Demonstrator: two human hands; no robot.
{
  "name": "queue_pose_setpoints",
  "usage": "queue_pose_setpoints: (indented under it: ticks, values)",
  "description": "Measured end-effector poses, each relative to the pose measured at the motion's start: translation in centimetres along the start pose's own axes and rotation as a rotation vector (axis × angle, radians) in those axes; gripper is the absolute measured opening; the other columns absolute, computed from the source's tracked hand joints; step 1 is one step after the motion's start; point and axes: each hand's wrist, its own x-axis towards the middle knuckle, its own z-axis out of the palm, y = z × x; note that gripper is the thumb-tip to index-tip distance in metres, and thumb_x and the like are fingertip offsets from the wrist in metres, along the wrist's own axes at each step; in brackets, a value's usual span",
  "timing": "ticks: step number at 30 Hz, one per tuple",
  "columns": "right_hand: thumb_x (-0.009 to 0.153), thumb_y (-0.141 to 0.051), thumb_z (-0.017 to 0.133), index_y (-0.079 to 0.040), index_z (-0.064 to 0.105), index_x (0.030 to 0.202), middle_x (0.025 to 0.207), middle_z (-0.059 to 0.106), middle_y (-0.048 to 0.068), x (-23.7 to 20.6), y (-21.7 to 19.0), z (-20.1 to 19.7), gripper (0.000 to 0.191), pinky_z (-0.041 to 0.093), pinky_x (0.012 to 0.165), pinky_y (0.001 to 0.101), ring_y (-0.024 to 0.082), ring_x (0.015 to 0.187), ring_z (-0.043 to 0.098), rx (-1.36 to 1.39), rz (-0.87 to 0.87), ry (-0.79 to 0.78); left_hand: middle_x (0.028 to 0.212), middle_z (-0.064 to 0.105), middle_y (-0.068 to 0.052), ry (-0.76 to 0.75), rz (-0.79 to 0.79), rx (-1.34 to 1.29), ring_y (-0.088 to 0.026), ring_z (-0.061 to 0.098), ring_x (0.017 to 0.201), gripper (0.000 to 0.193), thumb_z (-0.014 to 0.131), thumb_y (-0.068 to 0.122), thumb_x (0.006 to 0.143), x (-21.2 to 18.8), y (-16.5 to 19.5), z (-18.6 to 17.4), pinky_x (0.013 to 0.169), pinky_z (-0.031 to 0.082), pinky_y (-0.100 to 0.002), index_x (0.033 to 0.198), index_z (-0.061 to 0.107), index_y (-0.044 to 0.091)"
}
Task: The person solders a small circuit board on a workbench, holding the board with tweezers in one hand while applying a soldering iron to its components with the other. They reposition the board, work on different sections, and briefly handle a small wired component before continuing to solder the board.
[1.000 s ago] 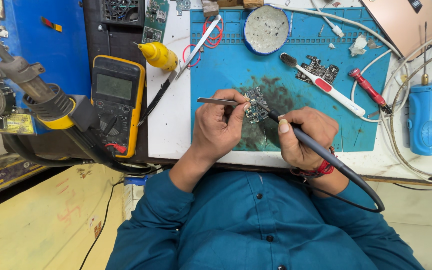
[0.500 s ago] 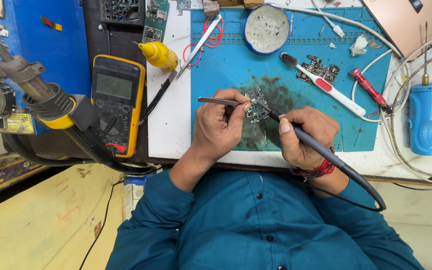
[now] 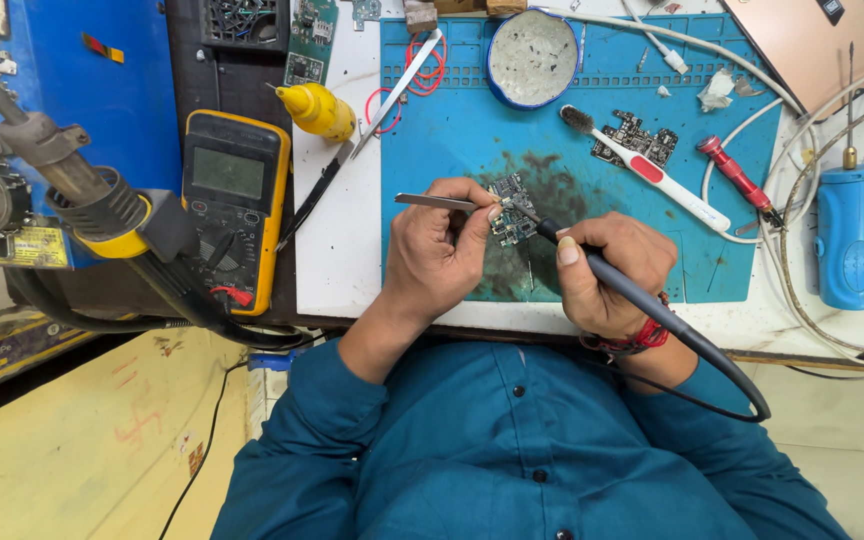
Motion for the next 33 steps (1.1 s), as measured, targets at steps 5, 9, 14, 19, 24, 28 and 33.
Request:
queue_pose_setpoints:
  ticks: [5,9,14,19,24,28,33]
  values:
    - [0.098,-0.009,0.067,-0.003,0.063,0.090,0.074,0.064,0.010,-0.05,-0.07,-0.02,0.010,0.043,0.054,0.0323,0.024,0.060,0.059,0.004,0.009,0.008,0.075,0.063,0.000,-0.003,-0.002,0.005,-0.004,0.054,0.061,0.008,0.070,0.004,0.101,0.01,0.03,0.02,0.054,0.043,-0.023,0.106,0.063,0.003]
    - [0.099,-0.009,0.067,-0.003,0.063,0.092,0.077,0.066,0.010,-0.05,-0.02,0.04,0.010,0.043,0.054,0.0321,0.023,0.061,0.059,0.015,-0.002,0.009,0.076,0.064,0.000,-0.004,-0.009,-0.003,-0.004,0.055,0.062,0.008,0.070,0.005,0.102,-0.04,0.05,0.02,0.055,0.044,-0.023,0.106,0.063,0.004]
    - [0.098,-0.008,0.067,-0.002,0.063,0.091,0.075,0.064,0.010,-0.07,0.00,0.02,0.010,0.043,0.054,0.0323,0.023,0.060,0.059,0.007,0.002,0.009,0.075,0.064,0.000,-0.006,-0.014,0.008,-0.004,0.054,0.061,0.008,0.070,0.004,0.101,-0.05,0.03,0.03,0.054,0.043,-0.023,0.106,0.064,0.004]
    - [0.100,-0.009,0.067,-0.003,0.063,0.092,0.077,0.065,0.010,-0.05,0.01,0.01,0.011,0.044,0.055,0.0317,0.023,0.062,0.060,0.016,0.002,0.011,0.075,0.063,0.000,-0.004,-0.008,0.013,-0.004,0.053,0.061,0.008,0.070,0.004,0.101,-0.04,0.03,0.05,0.054,0.043,-0.023,0.106,0.064,0.004]
    - [0.098,-0.009,0.067,-0.003,0.064,0.090,0.073,0.063,0.009,-0.11,-0.05,-0.08,0.011,0.043,0.054,0.0321,0.023,0.060,0.059,0.007,0.012,0.009,0.075,0.063,0.000,-0.004,-0.006,0.004,-0.004,0.054,0.061,0.008,0.070,0.004,0.101,-0.03,0.06,0.06,0.054,0.043,-0.023,0.106,0.063,0.003]
    - [0.098,-0.009,0.067,-0.002,0.064,0.090,0.074,0.064,0.010,-0.16,-0.03,-0.14,0.011,0.043,0.054,0.0319,0.023,0.060,0.059,0.005,0.013,0.013,0.074,0.062,0.000,-0.004,0.003,0.012,-0.004,0.053,0.061,0.008,0.070,0.004,0.101,-0.01,0.03,0.04,0.054,0.042,-0.022,0.106,0.063,0.003]
    - [0.098,-0.009,0.067,-0.002,0.064,0.090,0.074,0.063,0.010,-0.20,0.00,-0.17,0.011,0.043,0.054,0.0319,0.023,0.061,0.059,0.013,0.009,0.010,0.075,0.063,0.001,0.001,-0.013,-0.033,-0.002,0.053,0.061,0.008,0.069,0.003,0.102,-0.09,0.07,0.08,0.053,0.041,-0.021,0.106,0.063,0.003]
